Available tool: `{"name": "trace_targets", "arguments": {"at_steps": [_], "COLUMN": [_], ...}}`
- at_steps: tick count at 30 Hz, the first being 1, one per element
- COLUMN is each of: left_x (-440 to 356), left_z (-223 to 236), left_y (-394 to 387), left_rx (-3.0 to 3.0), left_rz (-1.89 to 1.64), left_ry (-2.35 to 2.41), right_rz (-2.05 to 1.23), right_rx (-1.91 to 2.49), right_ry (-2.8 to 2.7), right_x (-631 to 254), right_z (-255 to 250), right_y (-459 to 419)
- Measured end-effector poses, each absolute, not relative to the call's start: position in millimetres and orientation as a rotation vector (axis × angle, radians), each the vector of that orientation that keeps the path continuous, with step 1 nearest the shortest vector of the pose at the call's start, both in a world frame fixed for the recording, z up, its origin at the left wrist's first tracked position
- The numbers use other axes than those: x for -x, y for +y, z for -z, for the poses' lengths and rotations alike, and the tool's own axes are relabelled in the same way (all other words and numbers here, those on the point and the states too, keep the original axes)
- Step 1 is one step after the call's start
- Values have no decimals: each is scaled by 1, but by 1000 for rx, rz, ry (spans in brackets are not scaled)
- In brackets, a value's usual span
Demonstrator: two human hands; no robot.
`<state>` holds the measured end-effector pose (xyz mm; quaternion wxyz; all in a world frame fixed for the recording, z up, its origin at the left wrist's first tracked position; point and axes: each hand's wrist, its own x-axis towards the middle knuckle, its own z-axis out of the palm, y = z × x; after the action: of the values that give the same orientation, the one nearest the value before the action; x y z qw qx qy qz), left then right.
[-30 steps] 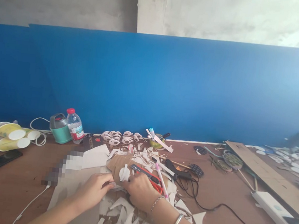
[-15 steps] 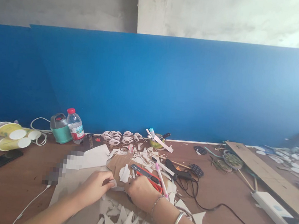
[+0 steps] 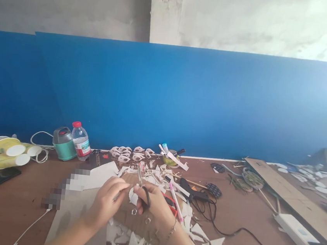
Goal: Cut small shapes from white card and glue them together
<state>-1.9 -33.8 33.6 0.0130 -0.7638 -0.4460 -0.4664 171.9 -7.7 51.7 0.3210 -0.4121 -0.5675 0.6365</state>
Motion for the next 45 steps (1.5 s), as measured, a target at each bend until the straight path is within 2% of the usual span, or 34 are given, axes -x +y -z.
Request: {"name": "trace_targets", "arguments": {"at_steps": [5, 11, 26, 29, 35, 45], "left_x": [-11, -13, -13, -11, -4, -5], "left_z": [-14, -8, -8, -7, -1, -1], "left_y": [-33, -40, -38, -39, -41, -42], "left_rx": [2474, 2390, 2594, 2521, 2508, 2464], "left_rz": [1495, 1844, 1898, 1950, 1826, 1817], "left_ry": [-1413, -1815, -2105, -2031, -1465, -1372], "right_rz": [-1703, -1481, -1443, -1428, -1423, -1393], "right_rx": [974, 921, 944, 953, 897, 867], "right_ry": [-1314, -1277, -1367, -1379, -1341, -1350], "right_x": [-159, -162, -164, -164, -164, -164], "right_z": [-41, -19, -14, -11, -8, -10], "right_y": [-13, -13, -15, -14, -17, -19]}}
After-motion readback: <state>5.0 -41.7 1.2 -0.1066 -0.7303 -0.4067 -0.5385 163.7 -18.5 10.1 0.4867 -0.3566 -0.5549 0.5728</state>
